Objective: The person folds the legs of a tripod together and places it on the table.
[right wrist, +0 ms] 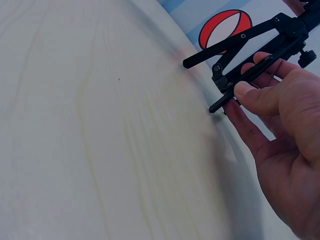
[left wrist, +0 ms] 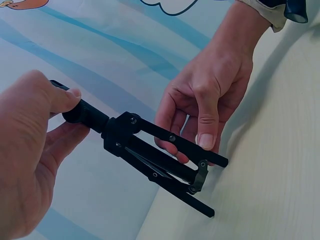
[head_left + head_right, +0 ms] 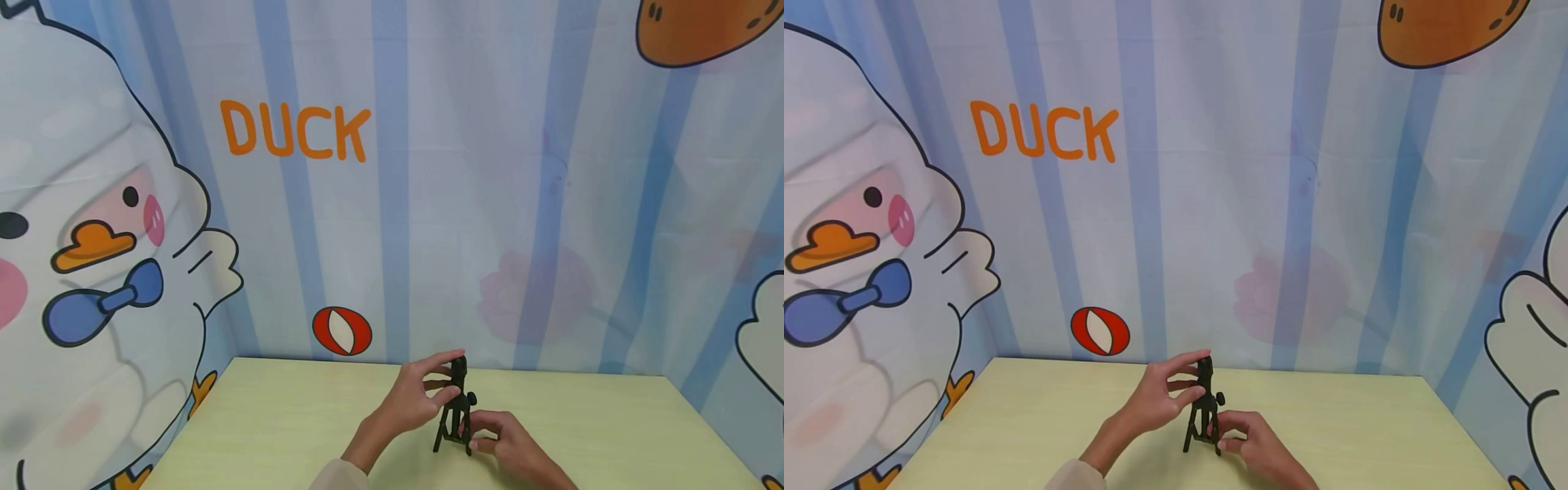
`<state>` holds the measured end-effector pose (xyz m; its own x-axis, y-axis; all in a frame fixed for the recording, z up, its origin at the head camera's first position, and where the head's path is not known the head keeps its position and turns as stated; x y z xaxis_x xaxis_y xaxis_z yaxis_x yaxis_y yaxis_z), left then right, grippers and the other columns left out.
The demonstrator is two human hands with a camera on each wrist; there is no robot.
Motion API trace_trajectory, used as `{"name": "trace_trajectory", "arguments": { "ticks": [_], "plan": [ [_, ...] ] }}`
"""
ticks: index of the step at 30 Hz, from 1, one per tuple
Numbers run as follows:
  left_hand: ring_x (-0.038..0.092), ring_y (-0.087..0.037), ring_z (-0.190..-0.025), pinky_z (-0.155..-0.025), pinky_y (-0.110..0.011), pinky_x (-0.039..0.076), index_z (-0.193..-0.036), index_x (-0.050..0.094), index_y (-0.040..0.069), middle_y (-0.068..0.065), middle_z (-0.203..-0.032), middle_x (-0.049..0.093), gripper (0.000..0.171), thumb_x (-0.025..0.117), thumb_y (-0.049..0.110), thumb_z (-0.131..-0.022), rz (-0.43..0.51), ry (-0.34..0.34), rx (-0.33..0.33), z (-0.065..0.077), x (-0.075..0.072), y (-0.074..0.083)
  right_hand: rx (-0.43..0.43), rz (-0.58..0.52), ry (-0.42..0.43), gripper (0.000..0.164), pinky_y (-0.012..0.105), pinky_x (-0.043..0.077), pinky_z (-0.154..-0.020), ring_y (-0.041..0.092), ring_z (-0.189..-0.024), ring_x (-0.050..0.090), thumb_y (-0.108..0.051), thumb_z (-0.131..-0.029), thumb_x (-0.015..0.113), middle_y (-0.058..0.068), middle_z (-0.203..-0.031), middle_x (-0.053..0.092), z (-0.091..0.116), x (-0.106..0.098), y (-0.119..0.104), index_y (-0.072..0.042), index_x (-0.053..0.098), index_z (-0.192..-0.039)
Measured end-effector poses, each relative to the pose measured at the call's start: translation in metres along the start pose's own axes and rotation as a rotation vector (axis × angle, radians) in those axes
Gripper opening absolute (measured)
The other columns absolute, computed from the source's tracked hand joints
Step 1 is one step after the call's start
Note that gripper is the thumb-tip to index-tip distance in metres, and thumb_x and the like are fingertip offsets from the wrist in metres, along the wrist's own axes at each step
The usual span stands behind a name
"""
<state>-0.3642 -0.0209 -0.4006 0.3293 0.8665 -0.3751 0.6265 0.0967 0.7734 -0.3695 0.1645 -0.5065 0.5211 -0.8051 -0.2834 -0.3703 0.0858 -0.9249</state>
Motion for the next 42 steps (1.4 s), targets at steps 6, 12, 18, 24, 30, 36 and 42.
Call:
{"name": "trace_trajectory", "arguments": {
  "ticks": [6, 12, 18, 24, 30, 36, 42],
  "plan": [
    [0.066, -0.019, -0.118, -0.096, -0.026, 0.056, -0.151, 0.056, 0.019, -0.013, -0.145, 0.059, 0.060, 0.068, -0.005, -0.097, -0.014, -0.007, 0.016, 0.000, 0.001, 0.001, 0.004, 0.015, 0.015, 0.026, 0.028, 0.058, -0.091, 0.016, -0.102, 0.068, 0.004, -0.095, 0.068, 0.023, -0.115, 0.070, 0.001, -0.001, -0.001, 0.006, 0.070, -0.121],
    [0.066, -0.018, -0.117, -0.094, -0.026, 0.056, -0.151, 0.055, 0.017, -0.006, -0.143, 0.060, 0.059, 0.066, -0.006, -0.097, -0.048, -0.004, 0.052, 0.000, 0.000, 0.003, -0.027, 0.034, 0.023, 0.024, 0.028, 0.058, -0.091, 0.018, -0.100, 0.070, 0.000, -0.097, 0.068, 0.024, -0.113, 0.071, 0.002, 0.000, -0.002, 0.006, 0.071, -0.119],
    [0.066, -0.019, -0.116, -0.093, -0.025, 0.057, -0.149, 0.057, 0.017, -0.006, -0.136, 0.062, 0.059, 0.066, -0.009, -0.096, -0.086, 0.026, 0.068, 0.000, 0.000, 0.005, -0.055, 0.052, 0.064, 0.023, 0.025, 0.057, -0.090, 0.011, -0.104, 0.069, -0.002, -0.096, 0.071, 0.023, -0.113, 0.072, 0.001, 0.002, -0.001, 0.007, 0.072, -0.118],
    [0.066, -0.021, -0.116, -0.094, -0.025, 0.057, -0.146, 0.059, 0.019, -0.003, -0.138, 0.062, 0.062, 0.061, -0.016, -0.096, -0.079, 0.051, 0.049, -0.002, 0.000, 0.006, -0.056, 0.072, 0.132, 0.021, 0.027, 0.059, -0.087, 0.011, -0.102, 0.070, -0.003, -0.094, 0.074, 0.020, -0.108, 0.074, 0.001, 0.009, -0.004, 0.008, 0.073, -0.112],
    [0.067, -0.022, -0.116, -0.095, -0.025, 0.057, -0.144, 0.061, 0.017, -0.003, -0.139, 0.063, 0.062, 0.057, -0.021, -0.095, -0.067, 0.059, 0.048, -0.004, 0.001, 0.004, -0.053, 0.081, 0.186, 0.015, 0.028, 0.061, -0.081, 0.014, -0.093, 0.072, -0.002, -0.094, 0.075, 0.022, -0.100, 0.073, 0.004, 0.008, -0.013, 0.007, 0.073, -0.105],
    [0.068, -0.018, -0.115, -0.096, -0.027, 0.057, -0.140, 0.063, 0.019, -0.004, -0.135, 0.066, 0.062, 0.055, -0.022, -0.095, -0.085, 0.063, 0.040, -0.006, -0.001, 0.004, 0.061, 0.070, 0.326, 0.017, 0.030, 0.061, -0.073, 0.015, -0.084, 0.069, -0.005, -0.094, 0.076, 0.015, -0.096, 0.072, 0.007, -0.008, -0.013, 0.005, 0.069, -0.106],
    [0.068, -0.016, -0.113, -0.098, -0.030, 0.056, -0.136, 0.066, 0.021, -0.003, -0.129, 0.068, 0.061, 0.052, -0.022, -0.095, -0.107, 0.068, 0.046, -0.007, 0.000, 0.005, 0.090, 0.069, 0.301, 0.027, 0.029, 0.060, -0.082, 0.020, -0.102, 0.069, -0.008, -0.098, 0.073, 0.015, -0.112, 0.069, 0.006, -0.010, -0.010, 0.003, 0.065, -0.122]
  ]
}}
Point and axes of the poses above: each hand's wrist, its own z-axis away from the middle knuckle, its own x-axis out of the palm, y = z × x, the point moved 5 cm from there along -z, towards the middle knuckle
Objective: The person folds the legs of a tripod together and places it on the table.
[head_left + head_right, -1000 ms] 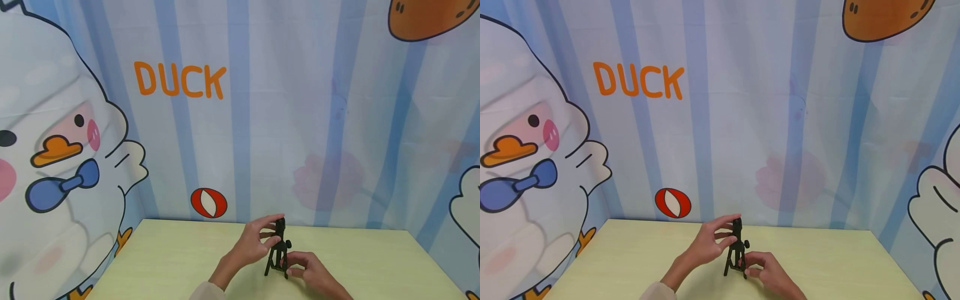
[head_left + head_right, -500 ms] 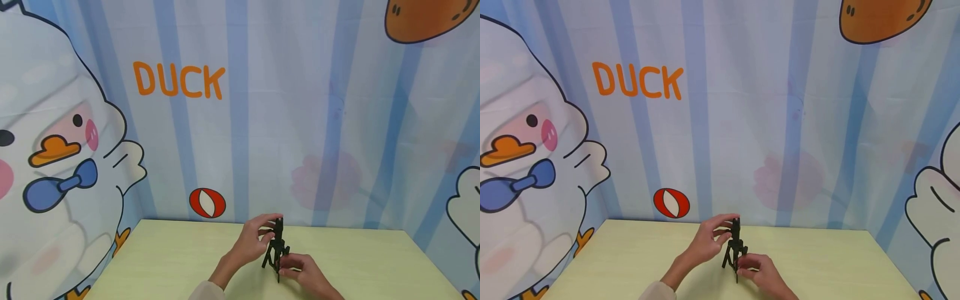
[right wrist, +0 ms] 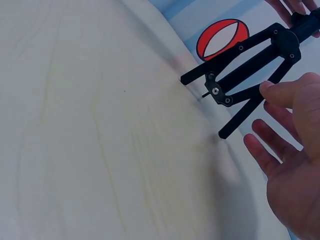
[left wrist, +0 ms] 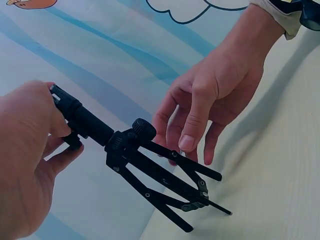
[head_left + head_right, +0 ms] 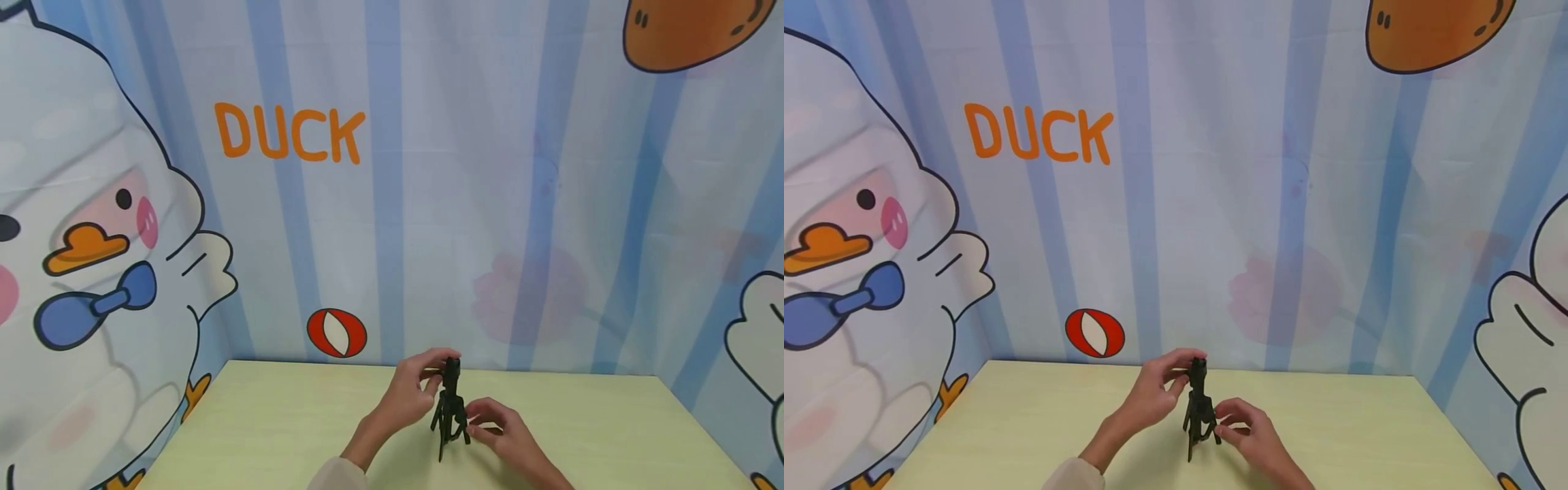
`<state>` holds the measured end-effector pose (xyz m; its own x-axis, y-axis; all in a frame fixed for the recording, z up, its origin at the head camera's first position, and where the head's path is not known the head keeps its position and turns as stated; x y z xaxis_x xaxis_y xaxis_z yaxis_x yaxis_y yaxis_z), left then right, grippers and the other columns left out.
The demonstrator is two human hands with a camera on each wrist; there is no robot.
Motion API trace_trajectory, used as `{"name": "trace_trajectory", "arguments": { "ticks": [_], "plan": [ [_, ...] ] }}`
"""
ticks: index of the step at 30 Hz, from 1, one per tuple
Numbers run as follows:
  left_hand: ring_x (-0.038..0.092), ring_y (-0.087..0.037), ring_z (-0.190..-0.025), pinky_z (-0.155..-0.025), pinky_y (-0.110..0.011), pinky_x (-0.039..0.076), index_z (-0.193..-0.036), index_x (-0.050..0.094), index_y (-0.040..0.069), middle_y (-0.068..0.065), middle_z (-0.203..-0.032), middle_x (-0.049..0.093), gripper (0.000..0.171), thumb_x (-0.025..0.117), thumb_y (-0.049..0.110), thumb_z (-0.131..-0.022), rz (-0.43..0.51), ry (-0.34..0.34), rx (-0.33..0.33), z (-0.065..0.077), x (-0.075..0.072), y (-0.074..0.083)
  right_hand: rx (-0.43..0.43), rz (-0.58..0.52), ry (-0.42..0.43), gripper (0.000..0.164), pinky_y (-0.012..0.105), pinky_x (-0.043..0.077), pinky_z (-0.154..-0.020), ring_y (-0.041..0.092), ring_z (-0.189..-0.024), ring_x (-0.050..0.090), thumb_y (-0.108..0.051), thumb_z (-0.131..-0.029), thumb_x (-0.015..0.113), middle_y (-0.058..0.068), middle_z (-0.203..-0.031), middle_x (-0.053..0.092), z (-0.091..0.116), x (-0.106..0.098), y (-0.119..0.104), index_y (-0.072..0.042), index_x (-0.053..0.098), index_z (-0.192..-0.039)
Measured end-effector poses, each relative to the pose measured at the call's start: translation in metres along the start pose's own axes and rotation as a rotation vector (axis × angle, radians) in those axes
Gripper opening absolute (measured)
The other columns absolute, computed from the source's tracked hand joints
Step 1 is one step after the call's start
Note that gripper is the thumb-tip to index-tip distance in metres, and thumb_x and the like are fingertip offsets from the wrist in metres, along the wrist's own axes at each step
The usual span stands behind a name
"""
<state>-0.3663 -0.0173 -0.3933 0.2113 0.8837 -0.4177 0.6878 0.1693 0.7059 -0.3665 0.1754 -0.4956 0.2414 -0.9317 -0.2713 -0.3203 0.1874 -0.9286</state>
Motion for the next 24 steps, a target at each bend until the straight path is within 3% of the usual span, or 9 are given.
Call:
{"name": "trace_trajectory", "arguments": {
  "ticks": [4, 9, 14, 19, 24],
  "plan": [
    [0.066, -0.017, -0.112, -0.098, -0.034, 0.057, -0.135, 0.067, 0.020, 0.000, -0.131, 0.064, 0.047, 0.058, -0.008, -0.099, -0.023, 0.029, 0.033, 0.0007, -0.0013, 0.0029, -0.006, -0.010, -0.070, 0.029, 0.030, 0.059, -0.088, 0.026, -0.111, 0.068, -0.009, -0.100, 0.070, 0.017, -0.119, 0.067, -0.0008, 0.0049, 0.0021, 0.002, 0.065, -0.126],
    [0.062, -0.016, -0.103, -0.090, -0.033, 0.060, -0.131, 0.071, 0.021, 0.003, -0.124, 0.061, 0.031, 0.072, 0.015, -0.100, -0.075, 0.076, 0.072, 0.0000, -0.0027, 0.0068, -0.006, -0.004, -0.097, 0.030, 0.029, 0.058, -0.089, 0.029, -0.113, 0.067, -0.008, -0.101, 0.068, 0.023, -0.123, 0.066, -0.0016, 0.0075, 0.0028, 0.001, 0.065, -0.129],
    [0.062, -0.014, -0.095, -0.086, -0.032, 0.061, -0.129, 0.071, 0.022, 0.004, -0.114, 0.062, 0.030, 0.073, 0.016, -0.099, -0.097, 0.083, 0.078, 0.0001, -0.0034, 0.0061, 0.002, -0.006, -0.127, 0.031, 0.029, 0.058, -0.087, 0.028, -0.112, 0.067, -0.011, -0.103, 0.066, 0.022, -0.124, 0.067, -0.0014, 0.0084, 0.0016, 0.001, 0.065, -0.131],
    [0.063, -0.016, -0.096, -0.088, -0.036, 0.061, -0.129, 0.071, 0.022, 0.003, -0.114, 0.063, 0.030, 0.072, 0.014, -0.100, -0.074, 0.060, 0.077, 0.0009, -0.0042, 0.0050, 0.011, -0.029, -0.184, 0.030, 0.031, 0.059, -0.088, 0.019, -0.109, 0.068, -0.011, -0.104, 0.063, 0.025, -0.124, 0.067, -0.0006, 0.0084, 0.0019, 0.003, 0.065, -0.130],
    [0.063, -0.020, -0.099, -0.091, -0.033, 0.060, -0.128, 0.071, 0.018, 0.000, -0.117, 0.064, 0.030, 0.071, 0.008, -0.099, -0.029, 0.059, 0.073, 0.0022, -0.0054, 0.0062, -0.038, -0.042, -0.247, 0.026, 0.029, 0.058, -0.090, 0.016, -0.108, 0.069, -0.005, -0.102, 0.063, 0.028, -0.122, 0.067, 0.0000, 0.0104, 0.0016, 0.006, 0.066, -0.126]
  ]
}}
Point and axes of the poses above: each hand's wrist, its own z-axis away from the middle knuckle, its own x-axis out of the palm, y = z × x, the point moved 5 cm from there along -z, towards the middle knuckle
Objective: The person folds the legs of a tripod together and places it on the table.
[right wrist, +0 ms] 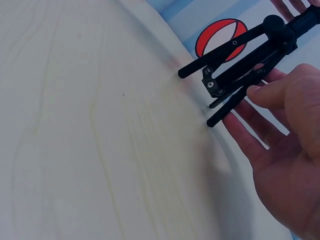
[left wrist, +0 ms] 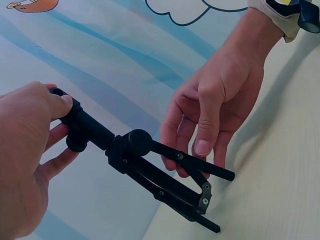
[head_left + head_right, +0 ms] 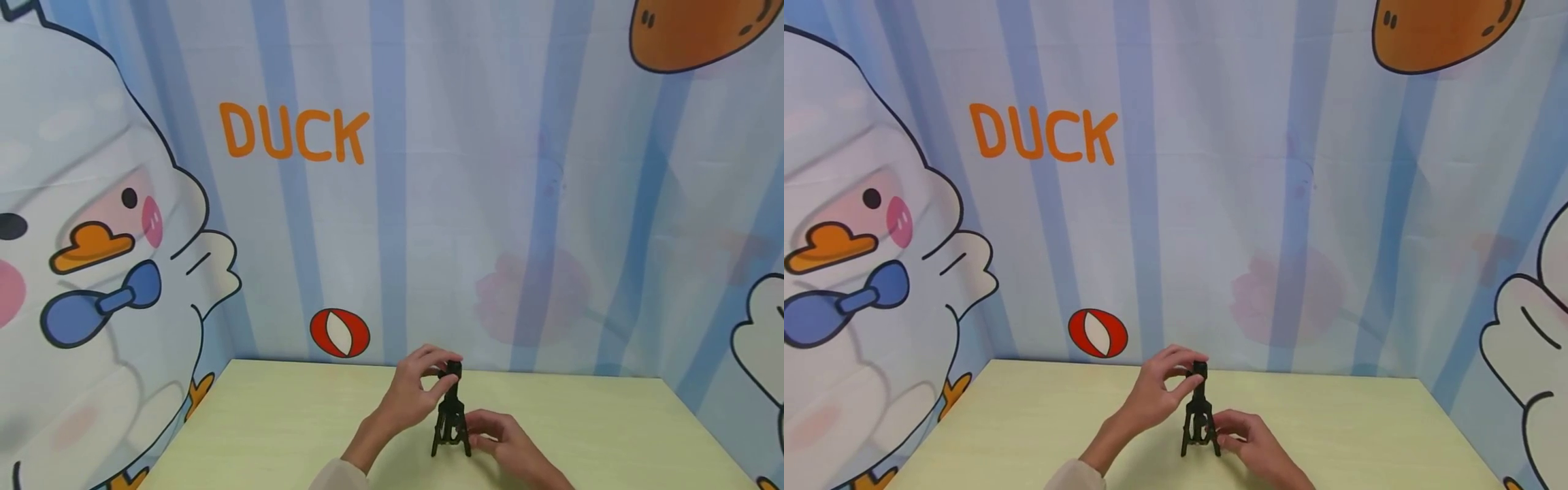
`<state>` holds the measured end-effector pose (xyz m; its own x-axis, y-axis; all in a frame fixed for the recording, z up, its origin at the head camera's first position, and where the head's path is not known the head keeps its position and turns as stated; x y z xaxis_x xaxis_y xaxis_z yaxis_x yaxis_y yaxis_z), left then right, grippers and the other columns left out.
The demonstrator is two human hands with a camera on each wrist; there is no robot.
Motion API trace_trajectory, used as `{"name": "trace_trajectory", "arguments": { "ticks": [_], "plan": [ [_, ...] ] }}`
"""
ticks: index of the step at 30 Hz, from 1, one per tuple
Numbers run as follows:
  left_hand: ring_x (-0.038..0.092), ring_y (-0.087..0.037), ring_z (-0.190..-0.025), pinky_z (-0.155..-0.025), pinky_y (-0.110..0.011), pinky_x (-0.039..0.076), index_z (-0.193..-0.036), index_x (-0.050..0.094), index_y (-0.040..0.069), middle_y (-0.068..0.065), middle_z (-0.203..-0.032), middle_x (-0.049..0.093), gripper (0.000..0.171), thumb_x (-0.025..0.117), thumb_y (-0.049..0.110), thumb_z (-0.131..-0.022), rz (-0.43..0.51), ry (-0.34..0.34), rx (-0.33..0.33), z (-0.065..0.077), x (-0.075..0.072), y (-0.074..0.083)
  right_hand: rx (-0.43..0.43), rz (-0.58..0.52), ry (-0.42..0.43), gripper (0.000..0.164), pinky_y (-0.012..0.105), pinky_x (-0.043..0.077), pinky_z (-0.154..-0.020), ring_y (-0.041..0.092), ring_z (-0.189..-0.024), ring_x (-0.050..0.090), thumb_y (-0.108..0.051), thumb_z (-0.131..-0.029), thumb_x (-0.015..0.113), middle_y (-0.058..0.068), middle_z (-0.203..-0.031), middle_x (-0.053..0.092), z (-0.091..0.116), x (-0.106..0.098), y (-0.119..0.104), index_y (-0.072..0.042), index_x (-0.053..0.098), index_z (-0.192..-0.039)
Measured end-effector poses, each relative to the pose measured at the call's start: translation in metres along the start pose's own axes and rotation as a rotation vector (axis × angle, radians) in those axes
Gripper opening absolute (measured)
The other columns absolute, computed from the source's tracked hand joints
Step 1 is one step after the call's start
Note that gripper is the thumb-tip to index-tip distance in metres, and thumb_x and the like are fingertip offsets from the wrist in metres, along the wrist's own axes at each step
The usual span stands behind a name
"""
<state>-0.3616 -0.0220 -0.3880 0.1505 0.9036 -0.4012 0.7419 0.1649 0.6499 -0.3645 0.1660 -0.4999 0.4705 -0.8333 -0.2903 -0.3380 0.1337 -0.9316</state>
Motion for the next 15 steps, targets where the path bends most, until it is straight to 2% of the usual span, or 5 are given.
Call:
{"name": "trace_trajectory", "arguments": {
  "ticks": [6, 15],
  "plan": [
    [0.062, -0.020, -0.100, -0.094, -0.034, 0.059, -0.126, 0.071, 0.014, -0.002, -0.117, 0.065, 0.030, 0.070, 0.002, -0.098, 0.038, 0.008, -0.007, 0.001, -0.001, 0.001, -0.041, 0.006, -0.064, 0.026, 0.027, 0.058, -0.089, 0.024, -0.108, 0.070, 0.001, -0.100, 0.063, 0.031, -0.122, 0.066, -0.001, 0.005, 0.002, 0.009, 0.065, -0.125],
    [0.063, -0.018, -0.102, -0.097, -0.037, 0.058, -0.124, 0.071, 0.019, 0.003, -0.118, 0.065, 0.029, 0.066, 0.002, -0.101, 0.059, -0.021, -0.039, 0.003, -0.002, -0.003, -0.064, 0.035, -0.100, 0.023, 0.029, 0.059, -0.088, 0.027, -0.105, 0.071, -0.001, -0.099, 0.066, 0.023, -0.119, 0.068, -0.003, 0.012, 0.000, 0.006, 0.068, -0.121]
  ]
}}
Point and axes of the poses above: each hand's wrist, its own z-axis away from the middle knuckle, its own x-axis out of the palm, y = z × x, the point moved 5 cm from there along -z, towards the middle knuckle
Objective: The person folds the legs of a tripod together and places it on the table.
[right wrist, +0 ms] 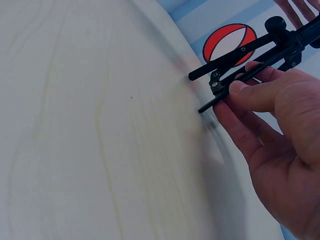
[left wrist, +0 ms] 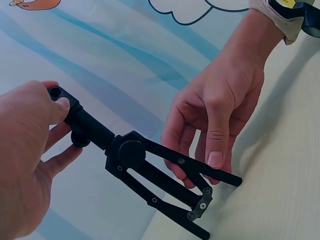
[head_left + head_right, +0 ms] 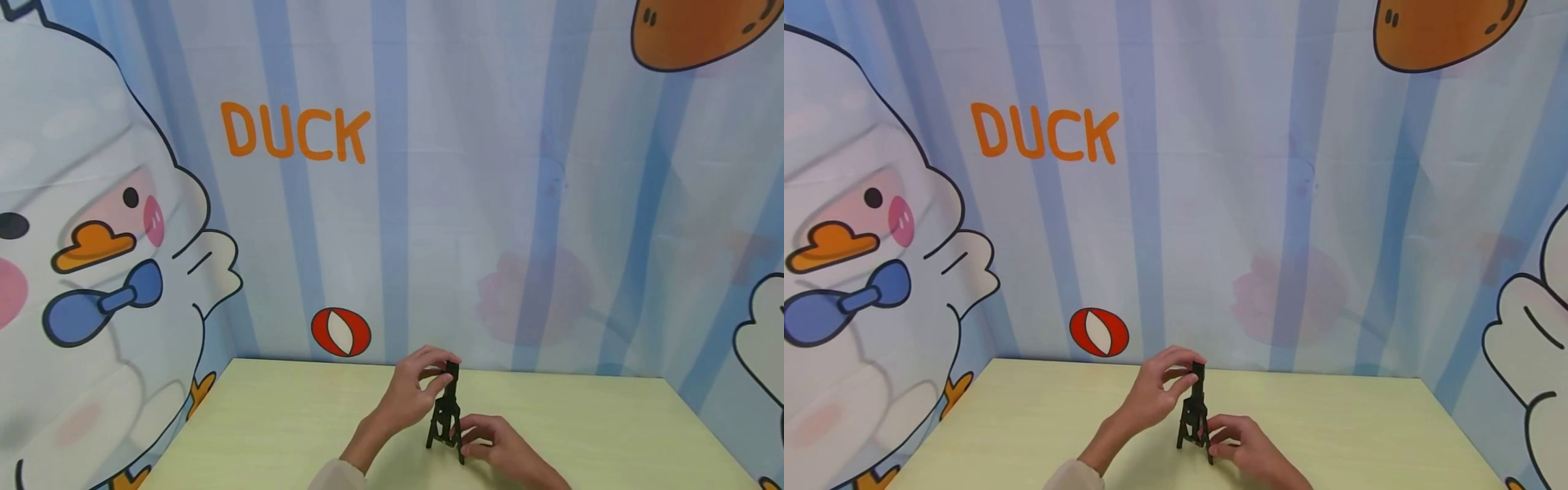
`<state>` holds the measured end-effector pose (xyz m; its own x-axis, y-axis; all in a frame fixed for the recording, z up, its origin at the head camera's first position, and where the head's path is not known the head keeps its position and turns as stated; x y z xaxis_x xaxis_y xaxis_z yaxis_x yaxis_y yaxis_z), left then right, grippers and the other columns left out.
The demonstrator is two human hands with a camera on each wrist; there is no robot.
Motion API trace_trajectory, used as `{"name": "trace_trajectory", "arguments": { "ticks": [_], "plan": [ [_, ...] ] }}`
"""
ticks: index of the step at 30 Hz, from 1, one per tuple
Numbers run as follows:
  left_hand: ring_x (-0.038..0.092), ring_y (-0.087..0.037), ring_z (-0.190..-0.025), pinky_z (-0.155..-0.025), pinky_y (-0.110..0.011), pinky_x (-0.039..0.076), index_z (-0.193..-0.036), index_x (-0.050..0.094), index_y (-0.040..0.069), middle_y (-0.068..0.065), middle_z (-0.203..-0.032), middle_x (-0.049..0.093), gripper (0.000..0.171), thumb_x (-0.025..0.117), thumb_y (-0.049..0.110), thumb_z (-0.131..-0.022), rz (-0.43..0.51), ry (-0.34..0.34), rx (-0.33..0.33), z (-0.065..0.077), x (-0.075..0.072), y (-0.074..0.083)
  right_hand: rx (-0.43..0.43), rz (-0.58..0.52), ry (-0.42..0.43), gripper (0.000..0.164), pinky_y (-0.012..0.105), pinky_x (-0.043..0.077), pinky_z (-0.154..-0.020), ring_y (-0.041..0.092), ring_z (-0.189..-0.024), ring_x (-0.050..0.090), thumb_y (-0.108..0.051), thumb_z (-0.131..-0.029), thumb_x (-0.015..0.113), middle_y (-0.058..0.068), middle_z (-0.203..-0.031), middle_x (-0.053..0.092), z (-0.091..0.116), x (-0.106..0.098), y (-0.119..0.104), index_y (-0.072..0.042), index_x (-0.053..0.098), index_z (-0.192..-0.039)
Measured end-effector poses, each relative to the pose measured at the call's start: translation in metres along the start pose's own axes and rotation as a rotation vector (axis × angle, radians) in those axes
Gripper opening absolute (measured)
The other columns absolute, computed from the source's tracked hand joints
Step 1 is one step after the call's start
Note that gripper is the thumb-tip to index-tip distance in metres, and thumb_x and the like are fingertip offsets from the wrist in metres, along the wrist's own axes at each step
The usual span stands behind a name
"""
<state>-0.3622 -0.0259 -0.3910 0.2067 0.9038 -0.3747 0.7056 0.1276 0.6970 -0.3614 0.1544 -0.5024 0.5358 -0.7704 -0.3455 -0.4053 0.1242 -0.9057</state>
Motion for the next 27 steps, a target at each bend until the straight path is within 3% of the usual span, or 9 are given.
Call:
{"name": "trace_trajectory", "arguments": {
  "ticks": [15, 27],
  "plan": [
    [0.065, -0.019, -0.104, -0.097, -0.037, 0.058, -0.124, 0.070, 0.017, 0.001, -0.117, 0.066, 0.029, 0.066, 0.000, -0.101, 0.011, -0.001, -0.006, -0.0008, 0.0007, 0.0008, 0.007, 0.125, 0.060, 0.017, 0.028, 0.059, -0.086, 0.018, -0.099, 0.071, 0.000, -0.098, 0.067, 0.013, -0.110, 0.071, -0.0021, 0.0031, 0.0001, -0.002, 0.071, -0.114],
    [0.065, -0.019, -0.103, -0.096, -0.031, 0.057, -0.125, 0.070, 0.017, 0.001, -0.118, 0.066, 0.029, 0.067, 0.001, -0.100, 0.013, 0.010, -0.007, 0.0005, 0.0017, 0.0047, -0.019, 0.110, 0.087, 0.015, 0.031, 0.060, -0.084, 0.019, -0.097, 0.068, -0.001, -0.098, 0.068, 0.013, -0.107, 0.071, -0.0015, 0.0057, -0.0033, -0.004, 0.071, -0.112]
  ]
}}
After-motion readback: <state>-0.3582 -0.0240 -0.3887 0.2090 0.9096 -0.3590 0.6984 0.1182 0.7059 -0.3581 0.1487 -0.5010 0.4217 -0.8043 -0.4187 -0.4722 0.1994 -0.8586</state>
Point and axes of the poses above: each hand's wrist, its own z-axis away from the middle knuckle, its own x-axis out of the palm, y = z × x, the point moved 5 cm from there along -z, towards the middle knuckle
